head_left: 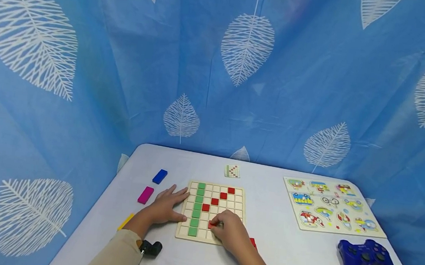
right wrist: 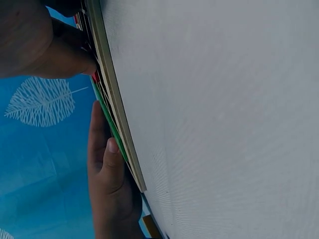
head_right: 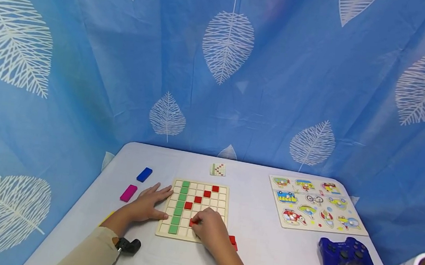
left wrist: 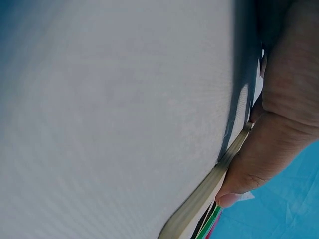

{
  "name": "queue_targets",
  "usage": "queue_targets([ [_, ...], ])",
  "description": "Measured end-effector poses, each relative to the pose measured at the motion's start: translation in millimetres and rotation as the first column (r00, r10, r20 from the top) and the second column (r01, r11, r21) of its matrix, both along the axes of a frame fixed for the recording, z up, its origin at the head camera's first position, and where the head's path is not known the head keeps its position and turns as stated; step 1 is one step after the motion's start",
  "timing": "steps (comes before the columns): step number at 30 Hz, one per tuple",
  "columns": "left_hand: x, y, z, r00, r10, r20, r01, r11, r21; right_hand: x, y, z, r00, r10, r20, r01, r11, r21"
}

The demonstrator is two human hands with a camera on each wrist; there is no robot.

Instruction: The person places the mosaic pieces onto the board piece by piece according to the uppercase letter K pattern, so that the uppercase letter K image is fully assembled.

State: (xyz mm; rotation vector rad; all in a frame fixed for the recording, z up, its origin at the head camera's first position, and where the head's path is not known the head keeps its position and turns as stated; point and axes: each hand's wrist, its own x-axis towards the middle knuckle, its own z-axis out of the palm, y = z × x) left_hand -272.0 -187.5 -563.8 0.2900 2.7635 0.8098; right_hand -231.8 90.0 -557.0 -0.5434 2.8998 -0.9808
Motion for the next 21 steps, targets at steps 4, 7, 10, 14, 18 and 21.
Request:
queue_targets([
  [4,0.2,0,0.1,1.000,0.000,-0.007,0.000,1.000,0.000,0.9,0,0.7,1.000,0.012,-0.016,-0.012,1.000,0.013],
  [7,0.6,1,-0.7,1.000,0.000,-0.009,0.000,1.000,-0.003,0.8,0,1.4,0.999,0.011,-0.036,-0.010,0.999,0.030],
  [10,1.2,1,-1.2,1.000,0.001,-0.004,-0.001,1.000,-0.005,-0.5,-1,2.1,0.999,-0.012,-0.044,0.014,0.999,0.042],
  [14,1.1,1,-0.3,1.000,0.007,-0.007,-0.007,1.000,0.003,-5.6,-5,4.0,0.997,-0.063,-0.046,0.065,0.996,0.056],
  [18,0.4,0,-0.5,1.000,0.000,-0.014,0.000,1.000,0.000,-10.3,-8,5.1,0.994,-0.104,-0.036,0.107,0.992,0.074],
  [21,0.2,0,-1.4,1.000,-0.007,-0.016,0.007,1.000,-0.005,-11.0,-9,5.2,0.994,-0.109,-0.030,0.111,0.991,0.069],
])
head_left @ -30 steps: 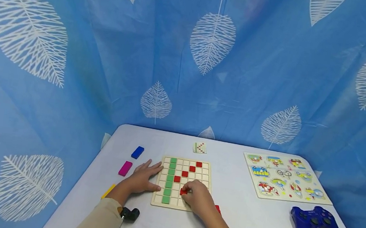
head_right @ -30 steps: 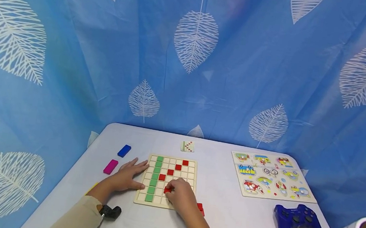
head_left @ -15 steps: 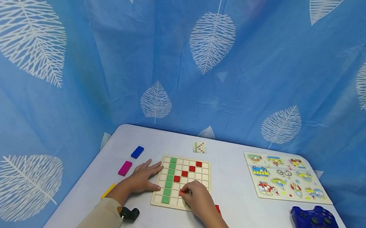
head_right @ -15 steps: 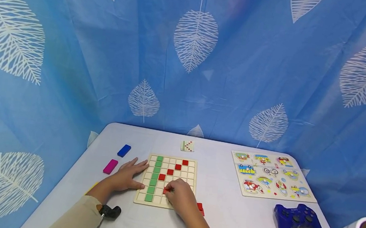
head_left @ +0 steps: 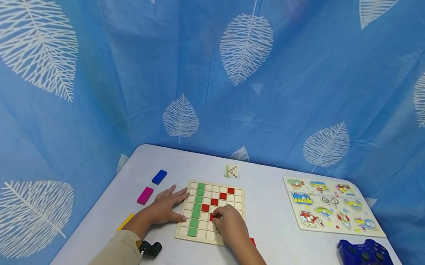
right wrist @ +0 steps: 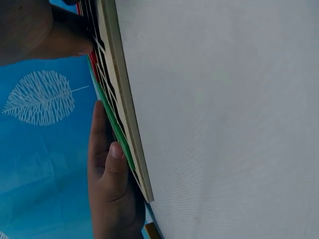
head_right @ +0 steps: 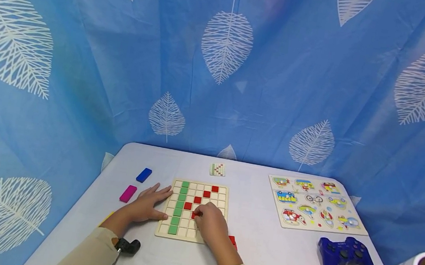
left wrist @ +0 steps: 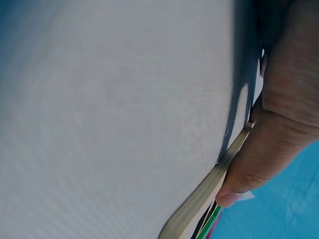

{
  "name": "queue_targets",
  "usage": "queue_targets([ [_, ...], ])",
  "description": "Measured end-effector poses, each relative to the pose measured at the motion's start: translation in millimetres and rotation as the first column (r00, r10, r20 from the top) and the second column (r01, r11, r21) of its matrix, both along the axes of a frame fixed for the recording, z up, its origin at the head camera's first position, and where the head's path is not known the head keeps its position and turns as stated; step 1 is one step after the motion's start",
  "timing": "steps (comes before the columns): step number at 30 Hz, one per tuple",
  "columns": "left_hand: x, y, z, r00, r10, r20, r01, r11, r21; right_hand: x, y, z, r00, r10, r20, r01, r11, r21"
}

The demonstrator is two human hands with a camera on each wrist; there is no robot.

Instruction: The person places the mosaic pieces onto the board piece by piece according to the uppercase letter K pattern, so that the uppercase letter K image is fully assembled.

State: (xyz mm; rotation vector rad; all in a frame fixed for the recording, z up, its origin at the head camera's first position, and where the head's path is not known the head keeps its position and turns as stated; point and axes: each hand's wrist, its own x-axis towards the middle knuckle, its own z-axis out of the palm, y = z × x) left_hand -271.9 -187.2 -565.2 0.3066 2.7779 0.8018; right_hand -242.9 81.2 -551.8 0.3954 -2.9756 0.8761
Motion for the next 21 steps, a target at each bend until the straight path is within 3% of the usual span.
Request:
queue_targets([
  [6,2.4,0,4.4,1.000,0.008,0.012,-0.008,1.000,0.003,1.2,5,5.0,0.998,0.055,0.013,-0.055,0.998,-0.043],
  [12,3.5,0,6.2,1.000,0.002,0.015,-0.002,1.000,-0.002,-0.2,48,10.8,0.992,0.042,0.118,-0.024,0.988,-0.155],
  [15,3.0,1,6.6,1.000,0.005,0.018,-0.005,1.000,-0.004,1.1,79,15.4,0.978,0.001,0.209,0.025,0.992,-0.121],
  [21,2.1,1,6.1,1.000,0.012,0.023,-0.012,1.000,-0.002,5.9,121,17.1,0.936,0.011,0.353,0.007,0.999,-0.050],
])
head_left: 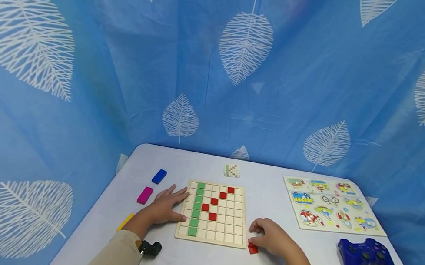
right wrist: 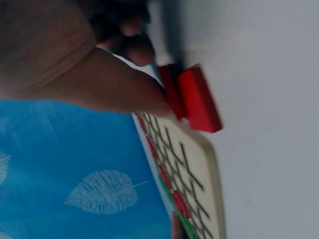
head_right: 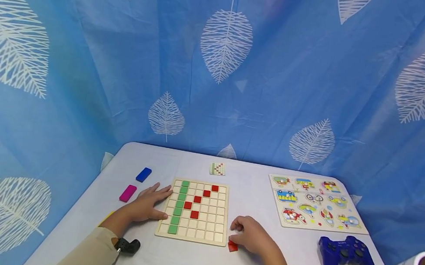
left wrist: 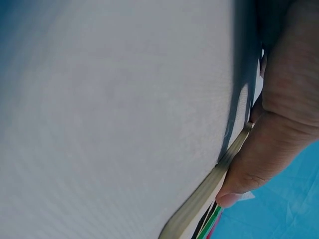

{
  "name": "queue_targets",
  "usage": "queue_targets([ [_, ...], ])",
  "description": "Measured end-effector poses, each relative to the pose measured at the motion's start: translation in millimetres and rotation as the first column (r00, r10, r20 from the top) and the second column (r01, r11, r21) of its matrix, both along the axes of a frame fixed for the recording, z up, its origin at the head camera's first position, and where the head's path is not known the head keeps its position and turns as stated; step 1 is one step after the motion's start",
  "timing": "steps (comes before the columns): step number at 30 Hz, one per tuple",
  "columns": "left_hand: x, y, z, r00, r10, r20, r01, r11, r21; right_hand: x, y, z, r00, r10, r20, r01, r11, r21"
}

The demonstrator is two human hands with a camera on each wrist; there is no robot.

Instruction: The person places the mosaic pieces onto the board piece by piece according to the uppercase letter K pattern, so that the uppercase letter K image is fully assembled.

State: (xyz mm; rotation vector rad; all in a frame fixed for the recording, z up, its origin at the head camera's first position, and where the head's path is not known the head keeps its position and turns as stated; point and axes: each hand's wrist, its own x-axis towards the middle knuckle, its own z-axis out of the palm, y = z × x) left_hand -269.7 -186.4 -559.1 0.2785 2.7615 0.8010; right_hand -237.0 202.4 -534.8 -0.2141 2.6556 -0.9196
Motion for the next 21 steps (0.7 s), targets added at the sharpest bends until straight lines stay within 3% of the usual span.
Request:
queue_targets([
  [6,-1.6,-2,-1.7,1.000,-0.006,-0.005,0.006,1.000,-0.006,-0.5,7,-8.4,0.995,-0.081,-0.057,0.081,0.997,-0.004],
  [14,-0.3,-1,-0.8,1.000,0.011,-0.003,-0.011,1.000,0.001,2.1,8,-6.8,0.995,-0.030,-0.092,0.031,0.999,0.012],
  [21,0.3,-1,-0.8,1.000,0.003,-0.005,-0.003,1.000,0.000,6.6,-26,-5.9,0.982,-0.095,-0.161,0.086,0.995,-0.059],
])
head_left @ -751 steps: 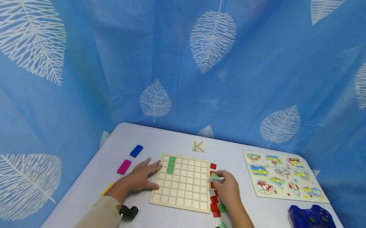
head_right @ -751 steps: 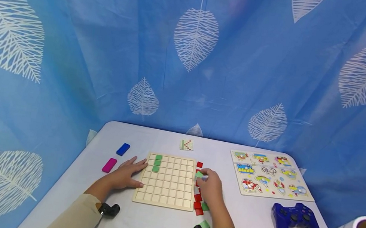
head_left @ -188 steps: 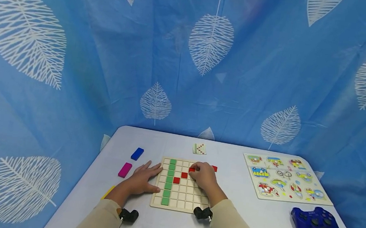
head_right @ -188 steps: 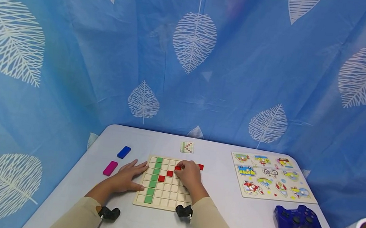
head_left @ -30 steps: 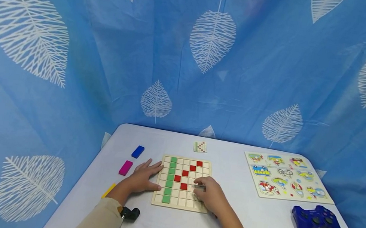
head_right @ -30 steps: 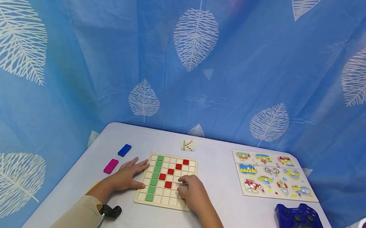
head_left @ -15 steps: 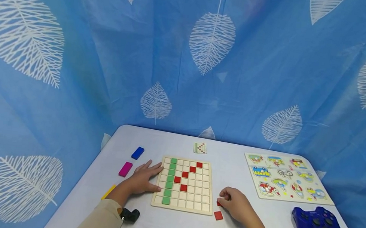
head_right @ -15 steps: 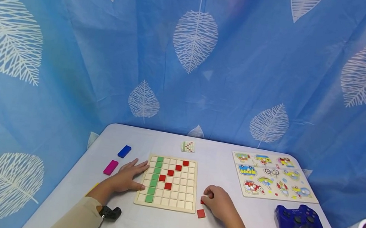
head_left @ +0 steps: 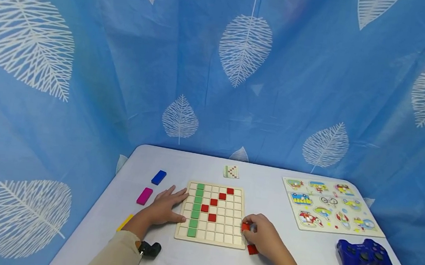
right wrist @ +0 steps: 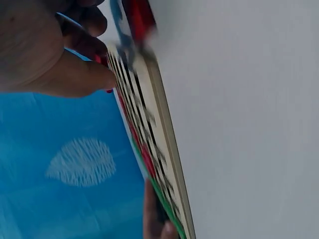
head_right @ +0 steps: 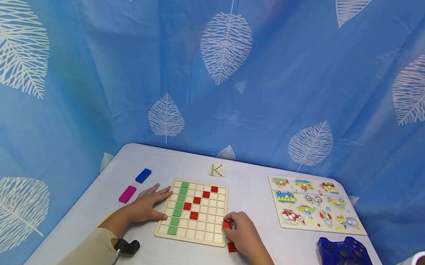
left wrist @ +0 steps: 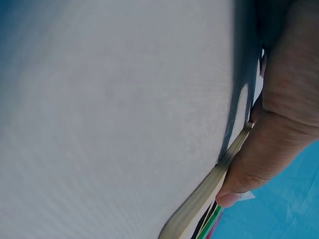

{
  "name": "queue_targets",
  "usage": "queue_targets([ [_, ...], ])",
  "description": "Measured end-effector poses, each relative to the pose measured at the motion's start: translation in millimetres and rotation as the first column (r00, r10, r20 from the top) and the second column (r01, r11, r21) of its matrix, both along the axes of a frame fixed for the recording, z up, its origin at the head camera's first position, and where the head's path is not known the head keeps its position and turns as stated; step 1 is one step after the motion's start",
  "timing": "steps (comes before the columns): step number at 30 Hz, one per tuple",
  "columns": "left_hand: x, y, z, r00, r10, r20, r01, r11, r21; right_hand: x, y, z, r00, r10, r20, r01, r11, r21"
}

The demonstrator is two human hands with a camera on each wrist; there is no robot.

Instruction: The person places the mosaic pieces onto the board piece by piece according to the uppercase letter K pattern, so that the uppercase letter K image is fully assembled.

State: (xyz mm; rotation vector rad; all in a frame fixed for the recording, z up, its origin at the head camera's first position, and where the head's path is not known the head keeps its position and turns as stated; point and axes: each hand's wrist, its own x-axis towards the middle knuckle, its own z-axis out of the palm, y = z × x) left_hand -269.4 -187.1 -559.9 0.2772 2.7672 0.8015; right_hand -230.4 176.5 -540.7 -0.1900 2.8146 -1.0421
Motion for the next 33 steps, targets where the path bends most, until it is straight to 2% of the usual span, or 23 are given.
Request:
queue_targets([
  [5,-0.6,0,-0.9,1.000,-0.001,0.001,0.001,1.000,0.006,0.7,-40,3.0,0.997,0.066,-0.046,-0.069,0.995,-0.067],
  [12,-2.2,1,-2.0,1.000,0.005,0.003,-0.005,1.000,0.004,-1.0,-67,-4.5,0.984,0.133,-0.119,-0.130,0.991,0.028],
  [15,-2.9,1,-2.6,1.000,0.001,-0.002,-0.001,1.000,0.008,-1.0,-69,-7.5,0.984,0.130,-0.122,-0.126,0.991,0.039],
  [22,-1.8,1,-5.0,1.000,-0.005,0.004,0.005,1.000,-0.002,3.0,-68,-7.7,0.992,0.119,-0.044,-0.118,0.993,0.018],
  [27,-1.6,1,-4.2,1.000,0.014,0.009,-0.014,1.000,-0.013,5.4,-66,-7.4,0.989,0.136,-0.065,-0.136,0.991,0.000],
  [33,-1.0,2,-2.1,1.000,0.016,0.010,-0.016,1.000,-0.010,9.3,-43,4.2,0.994,0.083,-0.065,-0.086,0.995,-0.042],
])
